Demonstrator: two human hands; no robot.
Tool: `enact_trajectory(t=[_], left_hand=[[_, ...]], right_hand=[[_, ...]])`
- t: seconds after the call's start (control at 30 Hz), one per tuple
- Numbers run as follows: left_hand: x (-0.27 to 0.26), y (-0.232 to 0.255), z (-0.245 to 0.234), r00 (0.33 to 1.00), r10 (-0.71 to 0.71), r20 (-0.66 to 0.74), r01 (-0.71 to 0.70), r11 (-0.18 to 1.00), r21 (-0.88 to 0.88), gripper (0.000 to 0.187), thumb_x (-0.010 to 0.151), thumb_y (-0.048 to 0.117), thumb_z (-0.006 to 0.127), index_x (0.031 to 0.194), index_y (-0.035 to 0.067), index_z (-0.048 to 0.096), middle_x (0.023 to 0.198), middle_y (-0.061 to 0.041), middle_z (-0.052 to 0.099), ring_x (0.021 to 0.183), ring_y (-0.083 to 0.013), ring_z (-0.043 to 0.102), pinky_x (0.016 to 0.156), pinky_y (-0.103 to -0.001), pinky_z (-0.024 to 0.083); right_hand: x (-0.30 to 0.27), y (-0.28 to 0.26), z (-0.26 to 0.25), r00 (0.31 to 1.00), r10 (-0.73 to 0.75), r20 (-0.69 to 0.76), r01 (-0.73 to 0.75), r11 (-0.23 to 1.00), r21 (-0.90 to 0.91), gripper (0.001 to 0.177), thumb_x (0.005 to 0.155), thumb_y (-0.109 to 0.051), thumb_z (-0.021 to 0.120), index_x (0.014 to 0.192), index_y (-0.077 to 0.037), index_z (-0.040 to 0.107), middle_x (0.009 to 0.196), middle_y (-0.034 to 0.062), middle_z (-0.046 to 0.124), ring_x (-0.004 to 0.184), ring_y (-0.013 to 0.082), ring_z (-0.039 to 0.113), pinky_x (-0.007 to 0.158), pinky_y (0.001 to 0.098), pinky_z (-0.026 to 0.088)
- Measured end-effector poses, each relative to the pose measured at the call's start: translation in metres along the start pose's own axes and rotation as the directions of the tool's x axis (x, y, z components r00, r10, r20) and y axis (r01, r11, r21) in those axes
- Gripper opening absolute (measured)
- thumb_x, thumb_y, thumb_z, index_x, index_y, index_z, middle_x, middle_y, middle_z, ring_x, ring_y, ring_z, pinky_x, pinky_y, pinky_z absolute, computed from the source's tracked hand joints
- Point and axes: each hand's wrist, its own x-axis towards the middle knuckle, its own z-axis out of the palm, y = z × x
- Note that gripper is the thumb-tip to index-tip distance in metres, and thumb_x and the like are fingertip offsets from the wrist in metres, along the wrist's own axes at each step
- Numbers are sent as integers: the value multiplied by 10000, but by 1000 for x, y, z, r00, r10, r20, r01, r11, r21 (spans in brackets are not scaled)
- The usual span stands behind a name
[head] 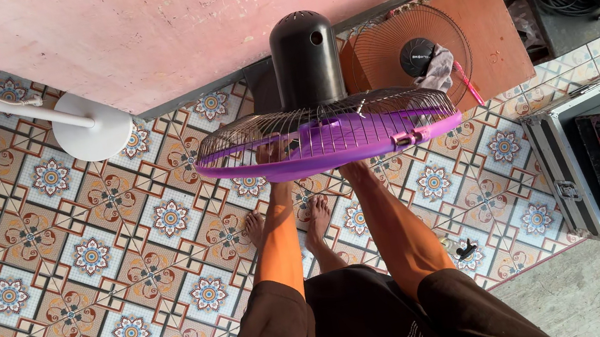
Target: The person assembles a standing fan by attaching the front and rear wire cages to the fan head. They use a screwdriver to tighten the securing screw and adjust the cage alignment.
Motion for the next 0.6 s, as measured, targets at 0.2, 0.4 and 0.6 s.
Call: enact_trajectory(t=[0.2,0.4,0.6], left_hand=[[-5,-1,-5,1000,6,25,-8,997,76,286,926,246,739,1094,45,627,970,-96,721,841,-198,733,704,-314,600],[16,19,-13,975,207,-78,-115,775,621,316,928,286,795,1020,16,661,935,-94,714,779,-189,701,720,-283,586],[30,64,-31,974,209,-87,-176,941,289,102,909,120,711,972,50,671,937,-29,676,850,-115,707,712,-287,647]], right_hand=[[-5,-2,4,956,-157,247,102,970,220,380,1046,-430,531,1230,-117,645,1150,61,691,1034,177,684,909,384,583],[5,-8,-3,932,66,-357,-354,388,-851,316,978,-326,666,1185,-88,640,952,70,672,767,165,617,654,323,521],[8,-20,-7,689,450,-568,-501,862,76,299,951,-261,762,1137,-100,592,910,81,665,691,149,579,545,303,482]])
